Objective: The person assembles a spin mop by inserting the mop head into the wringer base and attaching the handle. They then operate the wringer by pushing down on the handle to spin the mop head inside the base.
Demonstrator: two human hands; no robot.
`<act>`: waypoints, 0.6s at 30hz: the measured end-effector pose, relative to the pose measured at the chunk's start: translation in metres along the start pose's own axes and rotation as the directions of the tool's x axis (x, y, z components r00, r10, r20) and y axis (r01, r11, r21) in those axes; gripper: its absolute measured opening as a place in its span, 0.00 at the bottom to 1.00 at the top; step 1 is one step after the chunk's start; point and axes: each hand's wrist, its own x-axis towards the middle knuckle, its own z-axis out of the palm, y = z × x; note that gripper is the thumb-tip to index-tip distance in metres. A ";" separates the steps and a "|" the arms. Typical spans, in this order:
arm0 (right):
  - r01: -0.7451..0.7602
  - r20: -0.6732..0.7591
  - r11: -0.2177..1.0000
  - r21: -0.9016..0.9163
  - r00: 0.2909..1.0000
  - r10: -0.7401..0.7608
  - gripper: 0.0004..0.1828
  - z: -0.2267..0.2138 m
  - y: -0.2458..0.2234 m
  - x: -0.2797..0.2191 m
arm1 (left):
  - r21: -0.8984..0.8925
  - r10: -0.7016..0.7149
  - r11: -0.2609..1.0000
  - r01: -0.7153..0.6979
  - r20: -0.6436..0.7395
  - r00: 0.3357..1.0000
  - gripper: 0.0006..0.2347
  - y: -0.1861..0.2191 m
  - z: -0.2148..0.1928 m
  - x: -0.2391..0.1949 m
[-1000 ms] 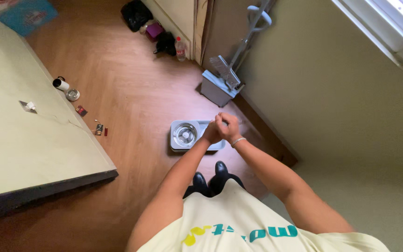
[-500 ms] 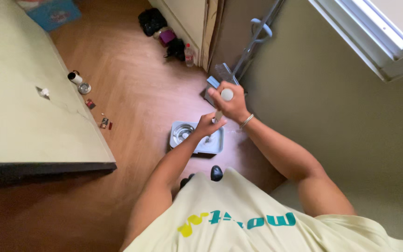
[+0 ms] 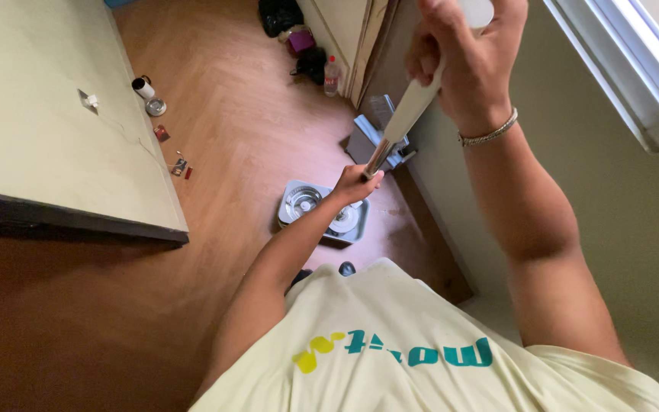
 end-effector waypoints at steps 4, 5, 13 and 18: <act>0.072 0.101 0.973 0.219 0.990 -0.096 0.21 -0.011 0.015 0.000 | 0.038 0.014 0.999 -0.010 -0.129 0.992 0.14 0.012 -0.001 0.007; 0.119 0.097 0.967 0.227 0.985 -0.144 0.26 -0.015 0.033 -0.005 | 0.026 0.020 1.000 -0.016 -0.141 0.990 0.14 0.011 -0.001 0.007; -0.420 -0.099 0.894 -0.157 0.907 0.409 0.24 -0.025 0.236 -0.131 | 0.056 0.538 0.837 -0.544 -0.259 0.802 0.11 0.006 0.000 0.028; -0.345 -0.218 0.925 -0.158 0.926 0.308 0.29 -0.034 0.252 -0.136 | 0.090 0.251 0.966 -0.242 -0.109 0.962 0.10 -0.010 0.010 0.031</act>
